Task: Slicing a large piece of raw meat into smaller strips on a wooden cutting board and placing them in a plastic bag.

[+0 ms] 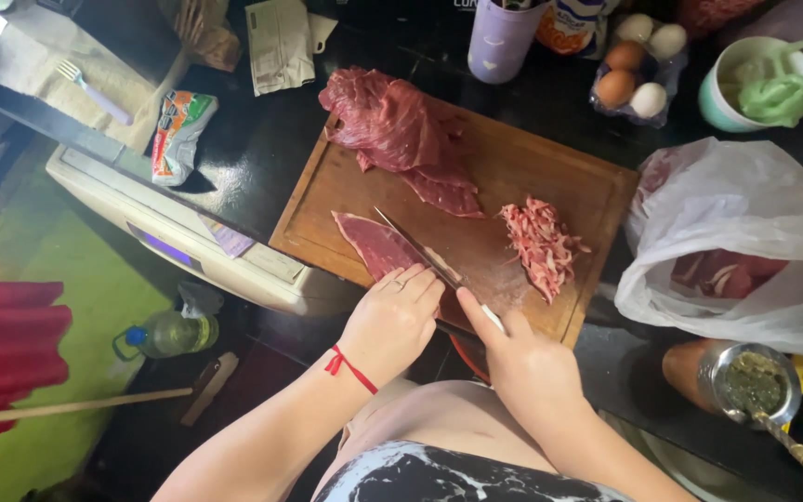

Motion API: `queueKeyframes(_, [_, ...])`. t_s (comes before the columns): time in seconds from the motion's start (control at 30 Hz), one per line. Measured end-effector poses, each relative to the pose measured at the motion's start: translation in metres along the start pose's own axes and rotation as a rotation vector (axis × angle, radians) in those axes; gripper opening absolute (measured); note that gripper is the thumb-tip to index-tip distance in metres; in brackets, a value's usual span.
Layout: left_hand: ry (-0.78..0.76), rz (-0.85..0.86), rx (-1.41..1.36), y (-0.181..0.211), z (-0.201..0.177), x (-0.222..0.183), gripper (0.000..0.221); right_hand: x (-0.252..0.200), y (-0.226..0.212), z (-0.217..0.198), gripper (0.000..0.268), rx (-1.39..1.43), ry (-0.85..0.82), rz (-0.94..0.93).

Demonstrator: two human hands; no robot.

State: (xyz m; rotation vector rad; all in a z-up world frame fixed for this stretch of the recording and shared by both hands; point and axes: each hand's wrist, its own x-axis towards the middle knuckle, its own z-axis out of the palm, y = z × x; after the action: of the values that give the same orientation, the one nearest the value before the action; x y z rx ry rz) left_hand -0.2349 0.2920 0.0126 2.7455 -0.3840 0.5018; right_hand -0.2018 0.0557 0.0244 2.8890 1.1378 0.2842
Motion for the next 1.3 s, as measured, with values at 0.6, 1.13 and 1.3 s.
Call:
queueKeyframes(0.6, [0.023, -0.009, -0.135, 0.004, -0.019, -0.015, 0.027, -0.043, 0.043, -0.05, 0.064, 0.585, -0.511, 0.486])
queueKeyframes(1.13, [0.048, -0.206, 0.005, -0.032, 0.01, -0.01, 0.048, 0.013, 0.037, -0.006, 0.062, 0.041, -0.045, -0.067])
queueKeyframes(1.3, [0.036, -0.215, 0.001, -0.031, 0.007, -0.009, 0.046, 0.016, 0.039, -0.005, 0.069, -0.008, -0.03, -0.116])
